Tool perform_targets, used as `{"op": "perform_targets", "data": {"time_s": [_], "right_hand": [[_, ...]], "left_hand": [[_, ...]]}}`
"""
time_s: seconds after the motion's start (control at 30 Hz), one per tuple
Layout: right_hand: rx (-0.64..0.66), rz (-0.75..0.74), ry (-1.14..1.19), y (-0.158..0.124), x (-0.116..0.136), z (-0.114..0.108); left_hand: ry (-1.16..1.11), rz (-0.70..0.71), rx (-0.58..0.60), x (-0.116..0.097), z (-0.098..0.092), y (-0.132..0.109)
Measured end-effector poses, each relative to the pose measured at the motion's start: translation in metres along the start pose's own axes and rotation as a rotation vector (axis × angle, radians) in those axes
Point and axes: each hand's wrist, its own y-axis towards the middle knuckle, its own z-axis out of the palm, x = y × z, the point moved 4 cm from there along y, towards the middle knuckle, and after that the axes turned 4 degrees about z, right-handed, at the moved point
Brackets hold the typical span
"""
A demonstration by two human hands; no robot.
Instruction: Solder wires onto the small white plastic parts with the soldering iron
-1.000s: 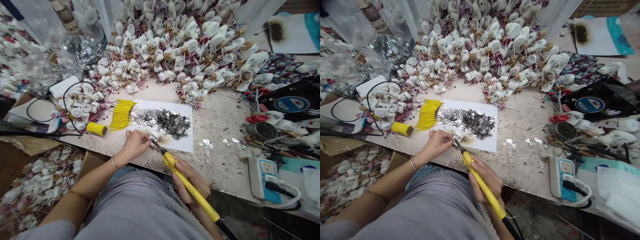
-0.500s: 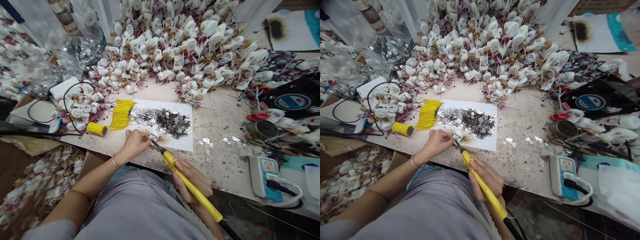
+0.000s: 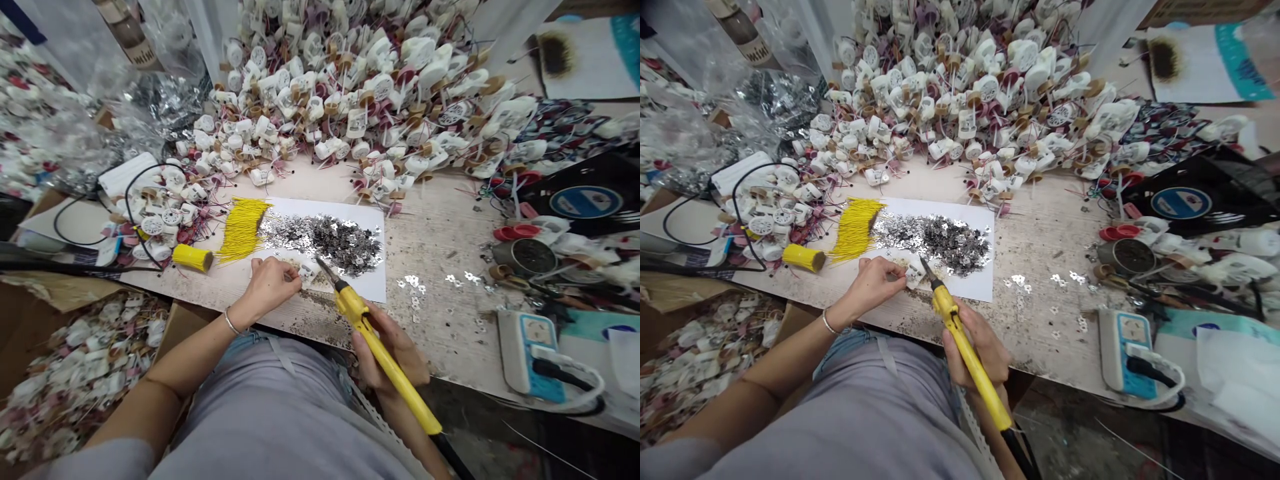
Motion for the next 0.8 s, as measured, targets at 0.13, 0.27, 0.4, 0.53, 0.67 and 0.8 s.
{"op": "perform_targets", "data": {"time_s": [0.13,0.27,0.4,0.53,0.67,0.8], "right_hand": [[0.067,0.147,0.034,0.008,-0.016,0.024],[0.066,0.116,-0.006,0.027,-0.028,0.052],[0.136,-0.043,-0.022,0.033,-0.033,0.077],[0.096,-0.067,-0.032,0.021,-0.028,0.082],[0.082,-0.011,0.022,0.010,-0.018,0.081],[0.058,0.080,0.063,0.008,-0.016,0.067]], "left_hand": [[-0.011,0.067,-0.047,0.002,-0.004,-0.003],[0.030,0.152,-0.123,0.004,-0.006,-0.008],[0.015,0.163,-0.034,0.008,-0.004,-0.010],[-0.062,0.051,-0.086,0.018,-0.008,-0.009],[0.052,0.041,-0.220,0.022,-0.009,-0.006],[0.032,0.119,-0.097,0.016,-0.001,-0.002]]}}
